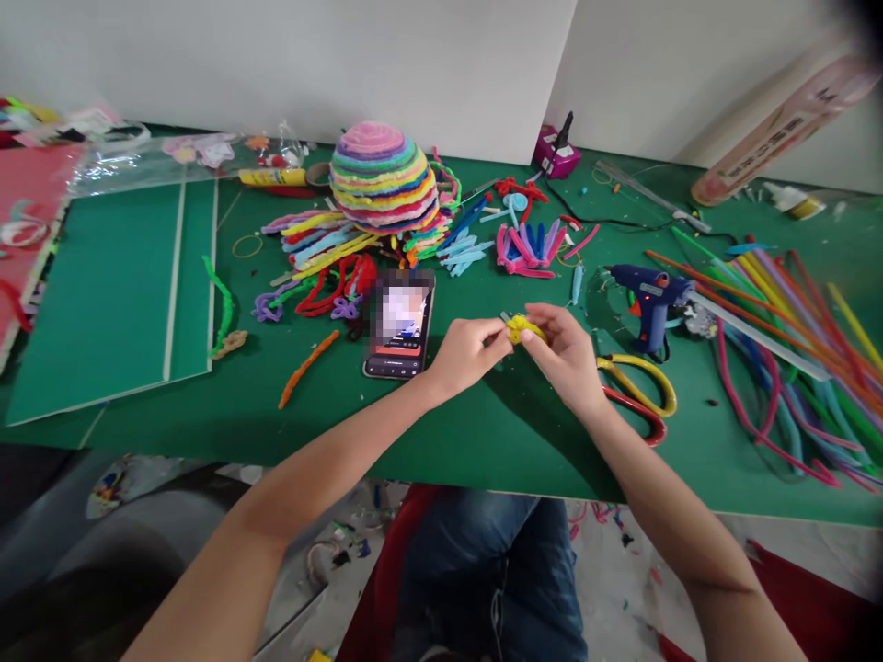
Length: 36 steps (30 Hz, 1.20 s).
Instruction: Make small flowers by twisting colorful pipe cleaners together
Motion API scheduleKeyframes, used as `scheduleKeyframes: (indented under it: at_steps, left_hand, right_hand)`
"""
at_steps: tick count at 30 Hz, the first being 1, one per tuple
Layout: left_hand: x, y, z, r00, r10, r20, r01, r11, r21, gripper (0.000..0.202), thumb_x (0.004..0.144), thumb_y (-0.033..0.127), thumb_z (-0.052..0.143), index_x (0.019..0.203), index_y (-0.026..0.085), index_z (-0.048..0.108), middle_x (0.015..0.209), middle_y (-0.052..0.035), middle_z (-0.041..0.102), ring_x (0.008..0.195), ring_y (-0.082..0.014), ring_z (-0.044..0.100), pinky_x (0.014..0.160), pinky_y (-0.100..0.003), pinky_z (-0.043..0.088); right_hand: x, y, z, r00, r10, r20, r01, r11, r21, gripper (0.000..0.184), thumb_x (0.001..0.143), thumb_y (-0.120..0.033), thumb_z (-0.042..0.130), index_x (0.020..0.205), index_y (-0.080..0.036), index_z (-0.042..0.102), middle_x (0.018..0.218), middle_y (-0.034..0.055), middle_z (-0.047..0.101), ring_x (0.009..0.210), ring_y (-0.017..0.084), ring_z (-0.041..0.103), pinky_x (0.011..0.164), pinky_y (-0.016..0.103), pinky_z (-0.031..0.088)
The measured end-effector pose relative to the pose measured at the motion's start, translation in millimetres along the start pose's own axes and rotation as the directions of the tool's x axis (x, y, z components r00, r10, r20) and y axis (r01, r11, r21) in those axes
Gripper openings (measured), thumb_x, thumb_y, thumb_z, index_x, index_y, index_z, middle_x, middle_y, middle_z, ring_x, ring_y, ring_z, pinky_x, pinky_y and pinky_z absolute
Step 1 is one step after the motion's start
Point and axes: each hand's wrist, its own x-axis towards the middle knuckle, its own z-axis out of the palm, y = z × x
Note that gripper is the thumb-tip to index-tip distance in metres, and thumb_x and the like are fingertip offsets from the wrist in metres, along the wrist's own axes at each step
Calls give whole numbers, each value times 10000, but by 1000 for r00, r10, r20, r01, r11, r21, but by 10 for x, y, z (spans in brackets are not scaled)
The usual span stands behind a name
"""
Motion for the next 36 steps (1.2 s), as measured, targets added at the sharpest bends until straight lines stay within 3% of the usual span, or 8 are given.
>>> scheduleKeyframes:
  at_steps: [4,11,13,17,21,26,31,36]
  left_hand:
    - [-14,37,-19,999,36,-38,-35,999,22,322,898,266,411,593,173,453,552,19,581,492,-65,491,526,-208,359]
    - [-29,58,12,993,77,-93,-75,997,19,347,857,265,439,539,194,320,484,49,363,472,-77,331,501,-241,282]
    - [-31,45,21,997,29,-67,-33,998,-57,341,868,287,420,545,191,371,492,42,400,468,-75,352,497,-240,291]
    - [-13,1,1,994,-74,82,93,962,-257,343,890,269,308,602,177,470,553,8,519,490,-78,430,506,-232,335]
    - [20,-25,-31,997,-40,70,52,980,-190,282,867,271,391,617,172,473,574,15,520,530,-80,456,529,-228,342]
    - [35,-5,-39,999,2,53,3,996,-92,280,888,277,431,631,171,465,548,42,491,501,-63,429,511,-215,319]
    - [-11,48,-5,1000,15,3,-15,997,-70,302,907,294,430,632,174,462,575,25,539,525,-68,481,527,-210,360]
    - [-9,38,17,985,-65,157,103,964,-246,364,932,319,340,685,154,550,644,-24,629,554,-85,566,523,-209,427]
  right_hand:
    - [18,16,-41,997,60,51,-56,995,-80,274,748,-429,676,872,-188,635,755,-1,618,664,101,528,615,252,432]
    - [-33,-43,19,997,66,43,-62,996,-71,234,774,-412,640,812,-181,631,697,-11,574,604,88,453,561,240,367]
    - [-41,-67,29,997,65,37,-63,997,-50,234,765,-406,647,822,-180,633,713,-5,589,617,92,465,567,238,374]
    - [-39,-79,13,996,89,18,-88,996,-31,222,757,-390,651,775,-171,621,658,-21,548,582,79,428,537,227,339]
    - [-31,-68,-15,995,89,34,-85,993,-87,241,765,-397,644,724,-163,606,603,-42,467,540,63,347,502,223,284]
    - [-34,-66,-30,995,30,92,-15,986,-163,273,801,-439,610,766,-168,616,640,-23,502,569,77,390,521,230,307]
    - [-55,-70,-11,999,-44,24,49,965,-256,256,843,-425,566,872,-178,626,746,13,581,631,100,472,578,247,373]
    - [-28,-106,-39,999,-40,28,44,981,-189,275,808,-454,607,844,-182,635,737,7,582,629,98,488,564,243,381]
